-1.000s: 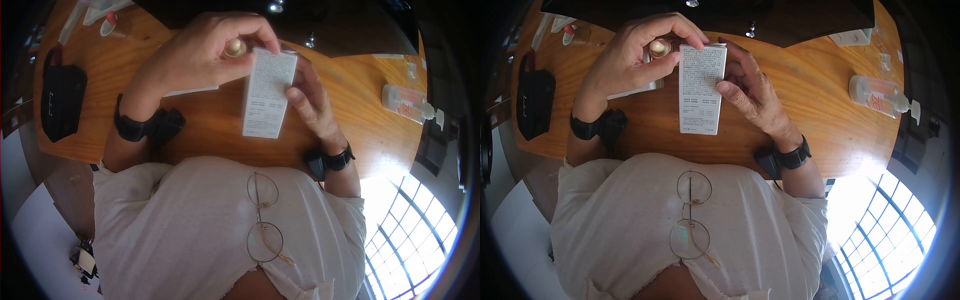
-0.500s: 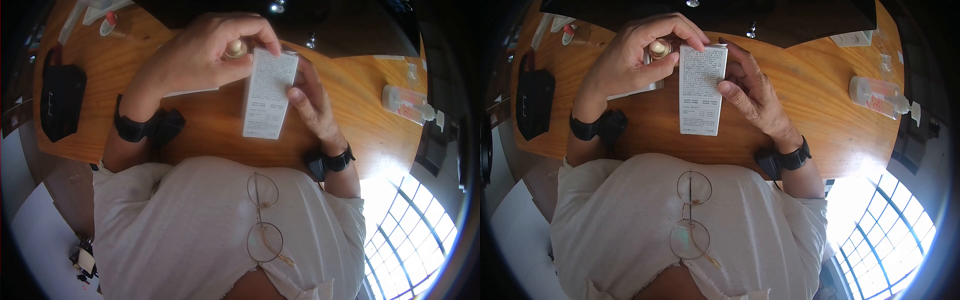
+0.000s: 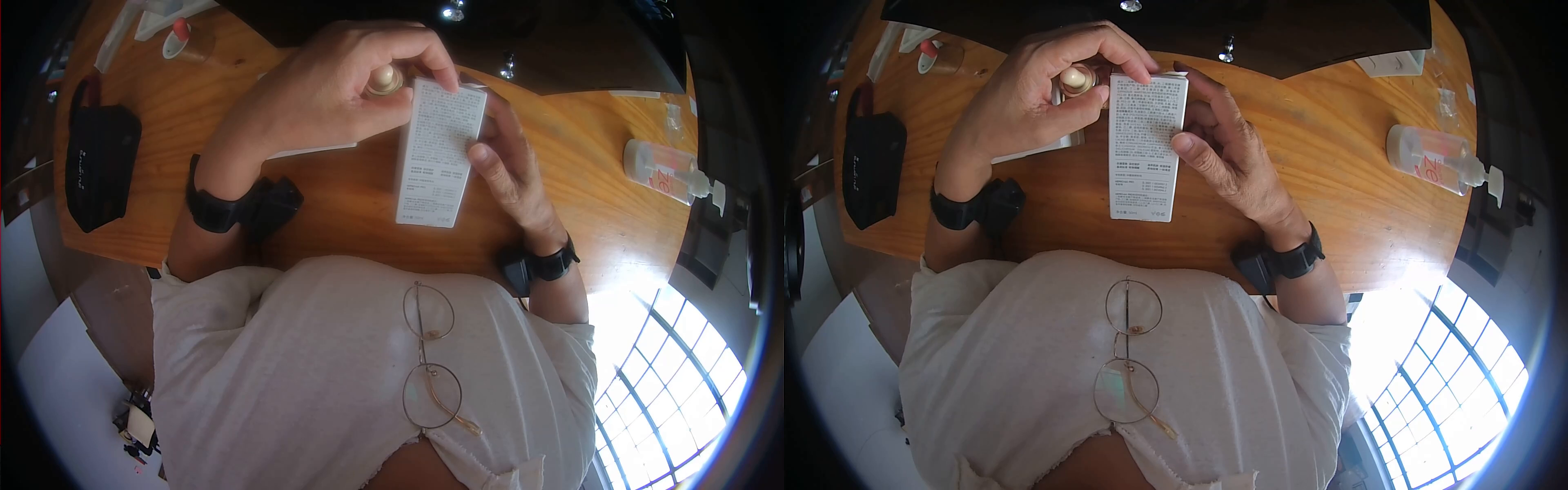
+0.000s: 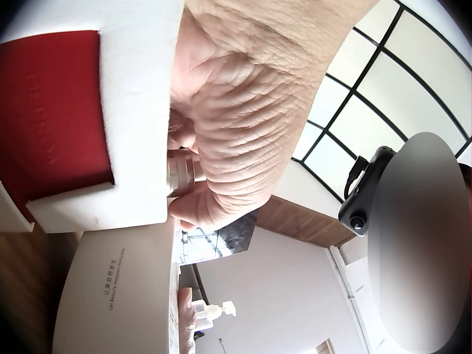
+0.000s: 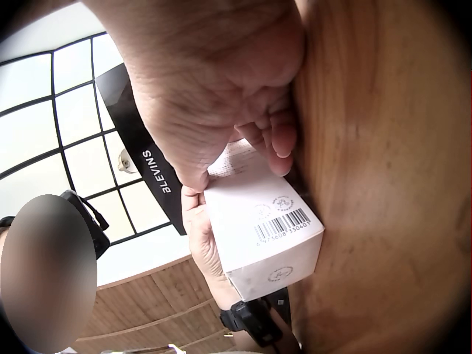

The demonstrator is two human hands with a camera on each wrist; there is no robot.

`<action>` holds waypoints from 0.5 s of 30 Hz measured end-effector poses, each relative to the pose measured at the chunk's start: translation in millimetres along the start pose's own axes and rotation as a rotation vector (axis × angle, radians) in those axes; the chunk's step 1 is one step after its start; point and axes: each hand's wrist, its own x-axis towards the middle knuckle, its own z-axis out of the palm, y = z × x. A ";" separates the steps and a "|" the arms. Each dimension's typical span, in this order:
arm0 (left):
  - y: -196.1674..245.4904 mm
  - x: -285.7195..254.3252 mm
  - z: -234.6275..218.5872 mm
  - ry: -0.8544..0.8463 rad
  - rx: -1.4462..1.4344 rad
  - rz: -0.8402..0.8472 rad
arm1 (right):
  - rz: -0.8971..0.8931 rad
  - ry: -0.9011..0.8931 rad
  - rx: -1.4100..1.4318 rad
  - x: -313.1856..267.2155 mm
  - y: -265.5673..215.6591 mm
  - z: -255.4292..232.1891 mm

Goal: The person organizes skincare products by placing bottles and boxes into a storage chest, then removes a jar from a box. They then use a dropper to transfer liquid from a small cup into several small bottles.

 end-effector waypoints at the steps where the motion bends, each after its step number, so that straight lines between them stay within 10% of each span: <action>1: 0.4 0.1 0.1 0.000 0.002 -0.001 | 0.002 -0.001 0.004 0.0 0.0 -0.1; 15: 8.9 3.4 -4.2 -0.051 -0.017 -0.079 | 0.013 -0.019 -0.032 0.6 -2.7 -6.0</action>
